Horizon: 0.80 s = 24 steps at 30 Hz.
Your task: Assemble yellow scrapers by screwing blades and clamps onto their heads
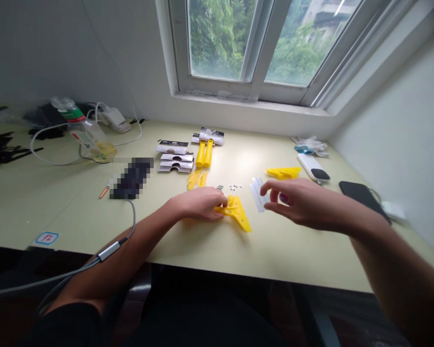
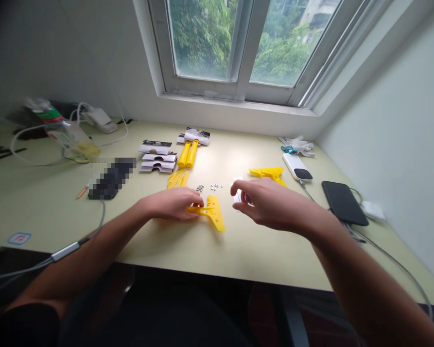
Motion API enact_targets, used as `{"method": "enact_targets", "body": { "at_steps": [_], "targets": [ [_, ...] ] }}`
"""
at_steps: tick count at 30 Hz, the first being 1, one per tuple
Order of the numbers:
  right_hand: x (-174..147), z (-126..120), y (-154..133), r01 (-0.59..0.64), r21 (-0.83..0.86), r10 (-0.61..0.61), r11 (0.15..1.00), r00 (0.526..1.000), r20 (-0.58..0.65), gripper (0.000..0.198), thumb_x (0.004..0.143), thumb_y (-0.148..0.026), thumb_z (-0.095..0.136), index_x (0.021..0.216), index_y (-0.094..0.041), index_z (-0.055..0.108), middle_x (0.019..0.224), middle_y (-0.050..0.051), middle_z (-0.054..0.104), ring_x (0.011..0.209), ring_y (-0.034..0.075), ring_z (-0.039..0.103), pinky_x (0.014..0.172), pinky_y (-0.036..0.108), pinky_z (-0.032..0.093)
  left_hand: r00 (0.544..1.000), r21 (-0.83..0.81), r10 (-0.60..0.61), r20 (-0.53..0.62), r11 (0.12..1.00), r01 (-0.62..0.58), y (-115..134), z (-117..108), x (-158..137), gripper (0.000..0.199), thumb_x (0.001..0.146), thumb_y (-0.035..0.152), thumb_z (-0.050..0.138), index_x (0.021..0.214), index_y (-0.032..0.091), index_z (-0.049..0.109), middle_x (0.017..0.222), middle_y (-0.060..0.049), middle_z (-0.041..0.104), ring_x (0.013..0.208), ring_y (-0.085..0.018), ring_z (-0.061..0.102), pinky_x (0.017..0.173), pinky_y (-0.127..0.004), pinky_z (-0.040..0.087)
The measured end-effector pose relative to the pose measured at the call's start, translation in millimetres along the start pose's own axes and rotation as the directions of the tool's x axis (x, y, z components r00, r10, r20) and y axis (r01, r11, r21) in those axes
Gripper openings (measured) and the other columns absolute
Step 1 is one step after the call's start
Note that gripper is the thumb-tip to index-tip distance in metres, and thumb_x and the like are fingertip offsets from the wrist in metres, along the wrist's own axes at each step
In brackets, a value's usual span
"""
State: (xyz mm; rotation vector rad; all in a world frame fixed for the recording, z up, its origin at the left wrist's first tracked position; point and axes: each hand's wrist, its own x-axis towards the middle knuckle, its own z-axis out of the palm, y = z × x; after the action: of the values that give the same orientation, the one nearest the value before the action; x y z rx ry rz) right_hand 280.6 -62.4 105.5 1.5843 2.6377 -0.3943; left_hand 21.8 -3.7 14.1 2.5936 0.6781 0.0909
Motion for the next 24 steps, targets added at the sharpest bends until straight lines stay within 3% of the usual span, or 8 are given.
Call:
{"method": "enact_targets", "body": {
  "at_steps": [3, 8, 10, 13, 16, 19, 22, 24],
  "targets": [
    [10, 24, 10, -0.072, -0.015, 0.073, 0.997, 0.989, 0.13, 0.019, 0.091, -0.034, 0.052, 0.102, -0.023, 0.062, 0.086, 0.004, 0.069, 0.071, 0.017, 0.063, 0.06, 0.028, 0.043, 0.988, -0.137, -0.086, -0.125, 0.988, 0.069, -9, -16, -3, 0.02, 0.085, 0.035, 0.061, 0.09, 0.017, 0.068, 0.082, -0.004, 0.066, 0.071, -0.015, 0.059, 0.063, -0.027, 0.042],
    [19, 47, 3, -0.013, 0.017, 0.01, 1.0, 0.989, 0.145, 0.035, 0.089, -0.039, 0.055, 0.12, -0.023, 0.058, 0.116, 0.01, 0.065, 0.099, 0.025, 0.064, 0.079, 0.035, 0.048, 0.885, -0.414, -0.336, -0.321, 0.891, 0.188, -27, -33, -8, 0.029, 0.086, 0.041, 0.062, 0.095, 0.015, 0.068, 0.086, -0.007, 0.068, 0.074, -0.017, 0.062, 0.065, -0.029, 0.047],
    [19, 50, -7, -0.046, 0.051, 0.041, 0.998, 0.995, 0.092, 0.039, 0.09, -0.043, 0.054, 0.124, -0.022, 0.056, 0.122, 0.01, 0.064, 0.103, 0.026, 0.064, 0.082, 0.036, 0.048, 0.892, -0.616, -0.356, -0.278, 0.779, 0.118, -31, -30, -6, 0.031, 0.088, 0.043, 0.06, 0.095, 0.014, 0.067, 0.088, -0.009, 0.068, 0.073, -0.017, 0.063, 0.065, -0.03, 0.05],
    [19, 48, -27, -0.108, 0.088, 0.109, 0.99, 0.994, -0.008, 0.041, 0.093, -0.048, 0.047, 0.122, -0.021, 0.056, 0.113, 0.01, 0.069, 0.1, 0.026, 0.065, 0.079, 0.035, 0.048, 0.936, -0.904, -0.294, -0.193, 0.425, -0.053, -29, -17, 2, 0.032, 0.09, 0.042, 0.061, 0.105, 0.014, 0.062, 0.099, -0.011, 0.068, 0.076, -0.019, 0.067, 0.069, -0.035, 0.056],
    [22, 45, -46, -0.104, 0.084, 0.112, 0.991, 0.99, -0.088, 0.044, 0.093, -0.056, 0.044, 0.117, -0.022, 0.057, 0.097, 0.007, 0.072, 0.088, 0.025, 0.067, 0.069, 0.033, 0.045, 0.935, -0.968, -0.274, -0.226, 0.169, -0.184, -16, -2, 11, 0.032, 0.086, 0.038, 0.069, 0.105, 0.017, 0.055, 0.101, -0.01, 0.068, 0.087, -0.022, 0.069, 0.077, -0.04, 0.058],
    [29, 46, -58, -0.158, 0.053, 0.165, 0.986, 0.972, -0.168, 0.045, 0.091, -0.059, 0.046, 0.11, -0.021, 0.057, 0.088, 0.006, 0.072, 0.076, 0.025, 0.067, 0.057, 0.03, 0.037, 0.893, -0.955, -0.34, -0.294, 0.074, -0.286, -1, 11, 18, 0.031, 0.083, 0.034, 0.074, 0.097, 0.02, 0.05, 0.099, -0.005, 0.067, 0.092, -0.021, 0.068, 0.075, -0.038, 0.059],
    [36, 49, -59, -0.236, 0.022, 0.235, 0.972, 0.949, -0.21, 0.036, 0.091, -0.051, 0.049, 0.105, -0.019, 0.057, 0.084, 0.006, 0.072, 0.073, 0.025, 0.067, 0.053, 0.029, 0.032, 0.846, -0.943, -0.428, -0.319, 0.051, -0.329, 10, 20, 23, 0.035, 0.079, 0.032, 0.078, 0.095, 0.02, 0.05, 0.101, -0.002, 0.065, 0.093, -0.019, 0.067, 0.072, -0.033, 0.059],
    [36, 49, -52, -0.234, 0.012, 0.232, 0.972, 0.952, -0.198, 0.031, 0.091, -0.045, 0.048, 0.107, -0.019, 0.057, 0.085, 0.007, 0.072, 0.075, 0.024, 0.067, 0.054, 0.028, 0.032, 0.845, -0.944, -0.431, -0.317, 0.059, -0.324, 13, 23, 24, 0.035, 0.078, 0.033, 0.078, 0.096, 0.02, 0.051, 0.105, -0.002, 0.065, 0.098, -0.019, 0.066, 0.078, -0.034, 0.058]
  ]
}}
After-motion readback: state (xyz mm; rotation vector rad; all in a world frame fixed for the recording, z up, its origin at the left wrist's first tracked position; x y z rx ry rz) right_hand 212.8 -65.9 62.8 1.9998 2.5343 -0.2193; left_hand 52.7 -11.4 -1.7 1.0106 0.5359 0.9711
